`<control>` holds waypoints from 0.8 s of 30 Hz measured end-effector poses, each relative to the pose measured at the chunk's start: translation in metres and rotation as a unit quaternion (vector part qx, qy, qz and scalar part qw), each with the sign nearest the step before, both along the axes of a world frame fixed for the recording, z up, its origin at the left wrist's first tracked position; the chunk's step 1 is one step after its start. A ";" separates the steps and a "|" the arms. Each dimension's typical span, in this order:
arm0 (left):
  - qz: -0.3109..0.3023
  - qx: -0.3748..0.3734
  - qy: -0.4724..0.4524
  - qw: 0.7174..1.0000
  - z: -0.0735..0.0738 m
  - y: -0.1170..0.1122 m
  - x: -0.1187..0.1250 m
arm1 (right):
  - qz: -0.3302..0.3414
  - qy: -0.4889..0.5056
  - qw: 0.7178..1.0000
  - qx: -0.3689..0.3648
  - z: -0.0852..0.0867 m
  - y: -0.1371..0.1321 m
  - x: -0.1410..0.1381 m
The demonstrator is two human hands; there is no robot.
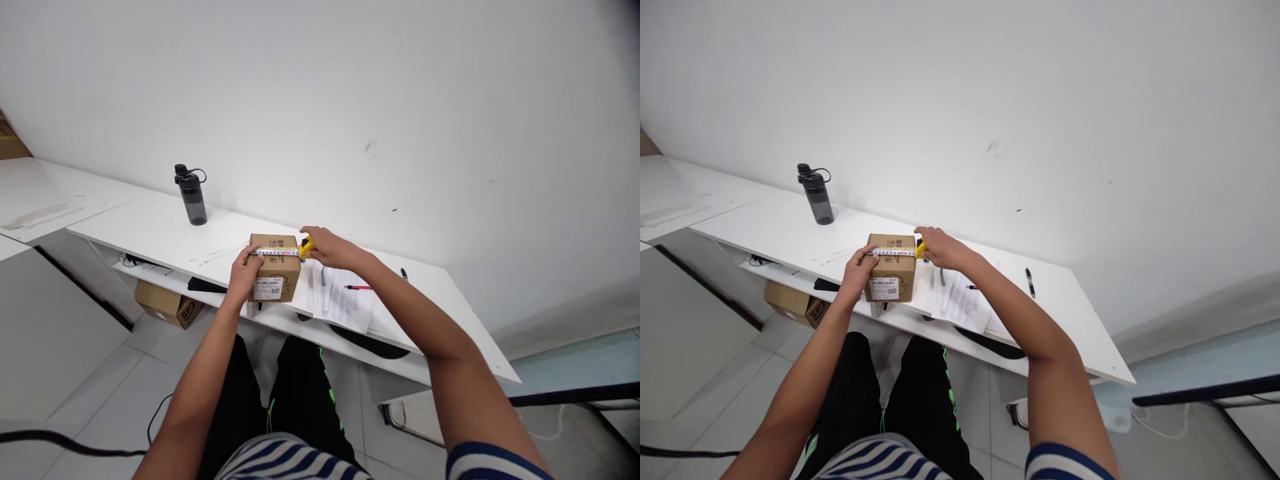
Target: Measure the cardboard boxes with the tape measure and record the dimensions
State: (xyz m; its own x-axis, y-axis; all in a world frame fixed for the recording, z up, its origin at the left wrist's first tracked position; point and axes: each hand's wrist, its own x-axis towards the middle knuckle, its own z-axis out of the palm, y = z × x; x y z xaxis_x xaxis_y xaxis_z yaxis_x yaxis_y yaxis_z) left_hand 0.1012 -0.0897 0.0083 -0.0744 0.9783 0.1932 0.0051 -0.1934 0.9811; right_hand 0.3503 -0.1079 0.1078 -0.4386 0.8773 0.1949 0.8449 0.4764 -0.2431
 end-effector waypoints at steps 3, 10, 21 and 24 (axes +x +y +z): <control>-0.001 0.000 0.002 1.000 0.000 -0.001 0.001 | 0.007 0.030 0.999 -0.010 0.005 0.002 -0.005; 0.006 0.030 -0.007 1.000 -0.006 0.004 0.005 | 0.090 0.053 0.993 0.046 -0.004 0.036 -0.068; -0.030 0.021 0.011 0.999 0.002 0.038 0.002 | 0.030 0.202 0.973 0.112 -0.010 0.035 -0.060; -0.032 0.016 0.063 0.997 0.012 0.054 -0.001 | -0.057 0.281 0.957 0.051 -0.024 0.046 -0.054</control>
